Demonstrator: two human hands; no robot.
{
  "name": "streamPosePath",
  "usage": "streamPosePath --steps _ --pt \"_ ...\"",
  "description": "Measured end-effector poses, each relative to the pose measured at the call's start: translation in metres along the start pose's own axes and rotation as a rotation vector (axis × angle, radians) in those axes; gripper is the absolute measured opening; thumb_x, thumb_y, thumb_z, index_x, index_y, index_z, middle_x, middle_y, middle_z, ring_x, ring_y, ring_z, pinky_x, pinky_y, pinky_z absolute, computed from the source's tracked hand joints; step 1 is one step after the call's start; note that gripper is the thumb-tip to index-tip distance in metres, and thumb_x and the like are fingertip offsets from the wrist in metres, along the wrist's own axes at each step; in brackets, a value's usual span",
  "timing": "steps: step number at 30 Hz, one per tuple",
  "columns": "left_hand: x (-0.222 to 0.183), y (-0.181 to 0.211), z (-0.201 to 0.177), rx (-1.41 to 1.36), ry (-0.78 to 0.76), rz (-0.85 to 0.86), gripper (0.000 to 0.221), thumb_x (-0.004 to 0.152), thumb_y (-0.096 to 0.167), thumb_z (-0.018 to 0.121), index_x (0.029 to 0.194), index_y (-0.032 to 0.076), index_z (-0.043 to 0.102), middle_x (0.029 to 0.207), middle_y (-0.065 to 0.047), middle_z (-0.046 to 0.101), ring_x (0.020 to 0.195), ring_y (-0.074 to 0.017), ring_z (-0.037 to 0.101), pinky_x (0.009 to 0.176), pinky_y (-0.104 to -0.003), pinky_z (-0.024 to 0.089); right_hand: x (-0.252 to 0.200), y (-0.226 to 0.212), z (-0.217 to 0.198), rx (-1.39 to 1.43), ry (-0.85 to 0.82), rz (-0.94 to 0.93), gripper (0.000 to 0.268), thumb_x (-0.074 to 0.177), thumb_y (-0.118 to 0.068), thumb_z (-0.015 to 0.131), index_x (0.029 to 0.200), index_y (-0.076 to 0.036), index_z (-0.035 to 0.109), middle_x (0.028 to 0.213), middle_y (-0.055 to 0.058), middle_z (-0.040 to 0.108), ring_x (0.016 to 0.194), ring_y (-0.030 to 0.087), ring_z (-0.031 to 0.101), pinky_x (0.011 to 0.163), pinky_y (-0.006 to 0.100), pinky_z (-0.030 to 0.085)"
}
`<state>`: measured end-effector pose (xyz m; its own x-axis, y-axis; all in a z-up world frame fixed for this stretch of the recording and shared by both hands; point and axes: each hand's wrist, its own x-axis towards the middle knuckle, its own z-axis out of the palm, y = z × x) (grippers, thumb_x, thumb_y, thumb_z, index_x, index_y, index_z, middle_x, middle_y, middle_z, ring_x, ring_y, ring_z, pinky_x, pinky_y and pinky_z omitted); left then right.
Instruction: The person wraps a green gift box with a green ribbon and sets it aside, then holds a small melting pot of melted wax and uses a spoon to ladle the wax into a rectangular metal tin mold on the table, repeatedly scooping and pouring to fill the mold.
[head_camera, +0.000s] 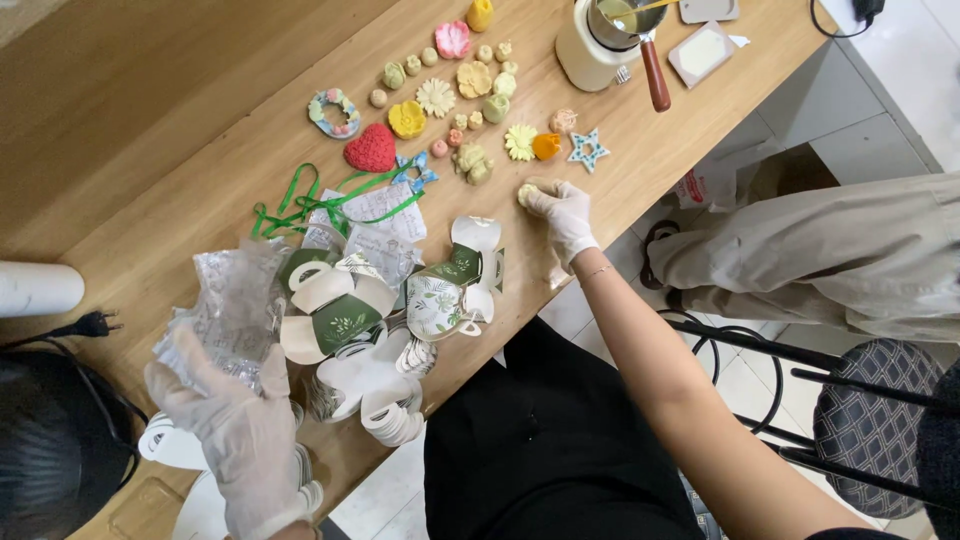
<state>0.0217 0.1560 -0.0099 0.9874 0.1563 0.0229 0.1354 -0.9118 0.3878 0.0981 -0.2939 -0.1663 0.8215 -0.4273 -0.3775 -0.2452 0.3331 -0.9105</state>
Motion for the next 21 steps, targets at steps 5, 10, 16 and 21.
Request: streamPosePath --steps 5,10,16,21 --pt "-0.029 0.035 0.001 -0.109 0.301 0.131 0.085 0.103 0.035 0.081 0.159 -0.004 0.031 0.155 -0.036 0.032 0.151 -0.0520 0.031 0.128 -0.059 0.027 0.007 0.001 0.009 -0.268 0.106 -0.075 0.030 0.089 -0.009 0.079 0.115 0.003 0.072 0.103 0.008 0.077 0.089 0.012 0.071 0.083 0.025 0.058" --pt "-0.017 0.090 -0.005 -0.296 0.479 0.332 0.062 0.109 0.028 0.077 0.146 -0.007 0.043 0.144 -0.028 0.039 0.143 -0.0443 0.039 0.127 -0.055 0.033 0.000 0.008 -0.017 -0.444 0.218 -0.237 0.031 0.085 -0.012 0.078 0.113 0.000 0.072 0.100 0.004 0.076 0.086 0.009 0.069 0.075 0.023 0.055" --pt "0.035 0.126 0.035 -0.332 0.726 0.802 0.065 0.083 0.033 0.077 0.124 -0.009 0.050 0.116 -0.029 0.049 0.116 -0.0453 0.051 0.105 -0.055 0.044 -0.022 -0.011 -0.086 -0.199 0.248 -0.116 0.017 0.098 -0.012 0.067 0.101 0.004 0.067 0.085 0.008 0.073 0.067 0.012 0.065 0.061 0.025 0.052" --pt "-0.020 0.304 0.080 -0.912 -0.100 0.496 0.029 0.087 0.003 0.072 0.114 -0.001 0.064 0.113 -0.012 0.068 0.112 -0.0233 0.065 0.105 -0.038 0.049 -0.010 -0.073 -0.124 0.003 0.214 -0.056 0.020 0.100 -0.016 0.060 0.109 0.002 0.066 0.089 0.010 0.075 0.069 0.013 0.067 0.062 0.025 0.055"
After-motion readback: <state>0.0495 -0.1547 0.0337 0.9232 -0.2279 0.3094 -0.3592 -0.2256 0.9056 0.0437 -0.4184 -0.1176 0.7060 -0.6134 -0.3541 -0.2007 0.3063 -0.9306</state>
